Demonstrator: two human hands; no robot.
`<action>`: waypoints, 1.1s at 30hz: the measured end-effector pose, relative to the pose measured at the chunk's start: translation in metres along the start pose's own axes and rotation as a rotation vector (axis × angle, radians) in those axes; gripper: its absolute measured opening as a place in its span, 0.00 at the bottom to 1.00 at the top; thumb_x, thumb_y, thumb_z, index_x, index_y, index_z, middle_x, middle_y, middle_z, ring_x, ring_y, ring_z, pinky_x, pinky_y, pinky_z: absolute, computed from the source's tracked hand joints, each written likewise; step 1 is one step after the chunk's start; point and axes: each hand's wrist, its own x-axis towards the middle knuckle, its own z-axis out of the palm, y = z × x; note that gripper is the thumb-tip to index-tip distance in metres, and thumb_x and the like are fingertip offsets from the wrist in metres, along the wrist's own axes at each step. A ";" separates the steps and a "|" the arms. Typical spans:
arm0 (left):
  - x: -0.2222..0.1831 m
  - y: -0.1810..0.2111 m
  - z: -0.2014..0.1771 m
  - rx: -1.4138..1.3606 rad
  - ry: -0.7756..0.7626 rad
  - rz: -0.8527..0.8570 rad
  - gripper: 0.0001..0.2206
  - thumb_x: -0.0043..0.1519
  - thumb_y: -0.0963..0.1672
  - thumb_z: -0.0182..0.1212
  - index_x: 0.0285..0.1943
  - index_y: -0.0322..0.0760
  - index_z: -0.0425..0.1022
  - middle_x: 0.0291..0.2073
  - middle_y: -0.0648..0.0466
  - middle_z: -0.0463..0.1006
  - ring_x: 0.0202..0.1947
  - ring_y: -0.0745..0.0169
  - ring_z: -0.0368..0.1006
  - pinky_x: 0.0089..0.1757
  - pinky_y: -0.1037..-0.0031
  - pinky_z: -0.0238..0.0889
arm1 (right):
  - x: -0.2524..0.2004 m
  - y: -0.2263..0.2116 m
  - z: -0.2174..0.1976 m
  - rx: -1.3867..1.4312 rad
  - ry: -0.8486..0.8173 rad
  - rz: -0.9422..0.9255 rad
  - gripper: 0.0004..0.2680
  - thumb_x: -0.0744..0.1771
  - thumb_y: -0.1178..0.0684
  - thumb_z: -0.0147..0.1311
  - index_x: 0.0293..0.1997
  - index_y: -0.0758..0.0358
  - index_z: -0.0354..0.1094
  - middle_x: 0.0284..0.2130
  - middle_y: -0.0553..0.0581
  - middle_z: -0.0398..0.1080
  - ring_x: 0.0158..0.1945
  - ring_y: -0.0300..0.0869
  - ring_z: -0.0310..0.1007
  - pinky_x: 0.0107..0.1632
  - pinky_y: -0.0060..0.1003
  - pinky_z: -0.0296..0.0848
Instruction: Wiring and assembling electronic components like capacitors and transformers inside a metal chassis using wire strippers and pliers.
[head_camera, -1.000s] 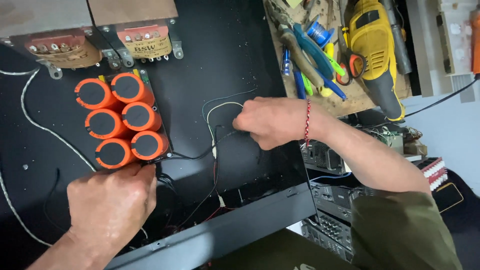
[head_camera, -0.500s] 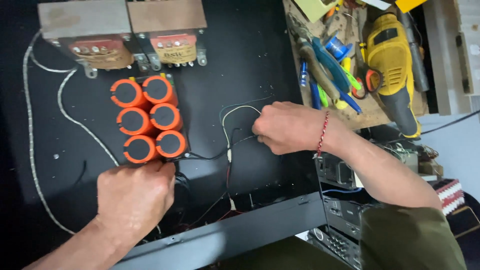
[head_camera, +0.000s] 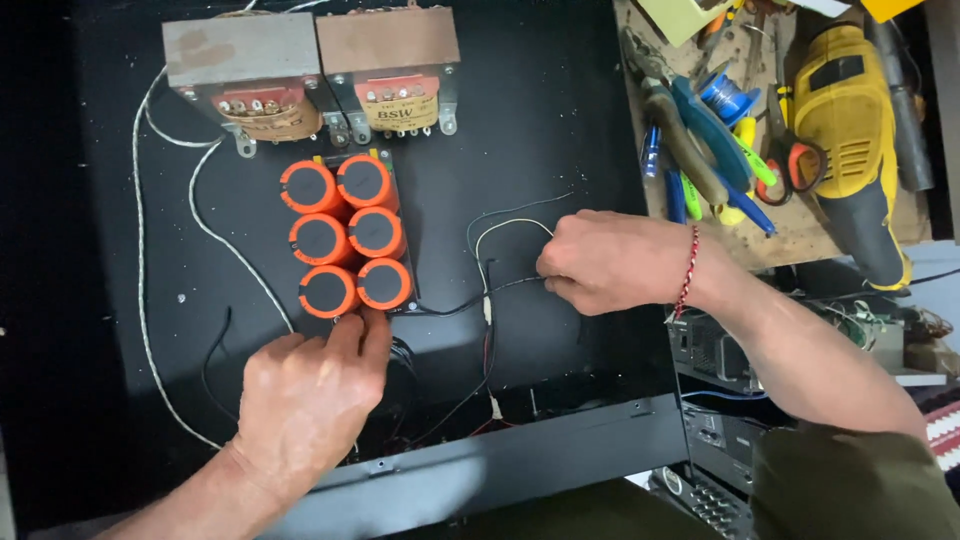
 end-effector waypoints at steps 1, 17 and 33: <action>0.001 0.000 0.002 0.000 -0.001 0.006 0.20 0.40 0.34 0.57 0.40 0.45 0.79 0.18 0.61 0.61 0.11 0.68 0.55 0.20 0.76 0.50 | 0.000 0.001 0.001 0.005 0.002 0.002 0.14 0.70 0.52 0.45 0.24 0.66 0.68 0.18 0.63 0.69 0.22 0.58 0.68 0.28 0.48 0.71; 0.012 0.000 0.014 -0.052 0.113 0.011 0.17 0.44 0.31 0.55 0.21 0.49 0.62 0.15 0.61 0.60 0.17 0.64 0.53 0.23 0.75 0.48 | -0.001 -0.002 0.000 0.036 0.012 0.007 0.14 0.69 0.53 0.44 0.24 0.67 0.69 0.19 0.64 0.70 0.22 0.58 0.69 0.28 0.47 0.71; 0.012 -0.001 0.012 -0.038 0.090 -0.010 0.18 0.52 0.33 0.62 0.23 0.54 0.66 0.16 0.62 0.62 0.17 0.61 0.57 0.24 0.73 0.47 | 0.001 0.002 0.008 0.008 -0.020 -0.042 0.09 0.66 0.56 0.49 0.23 0.66 0.66 0.19 0.64 0.70 0.22 0.61 0.68 0.27 0.50 0.69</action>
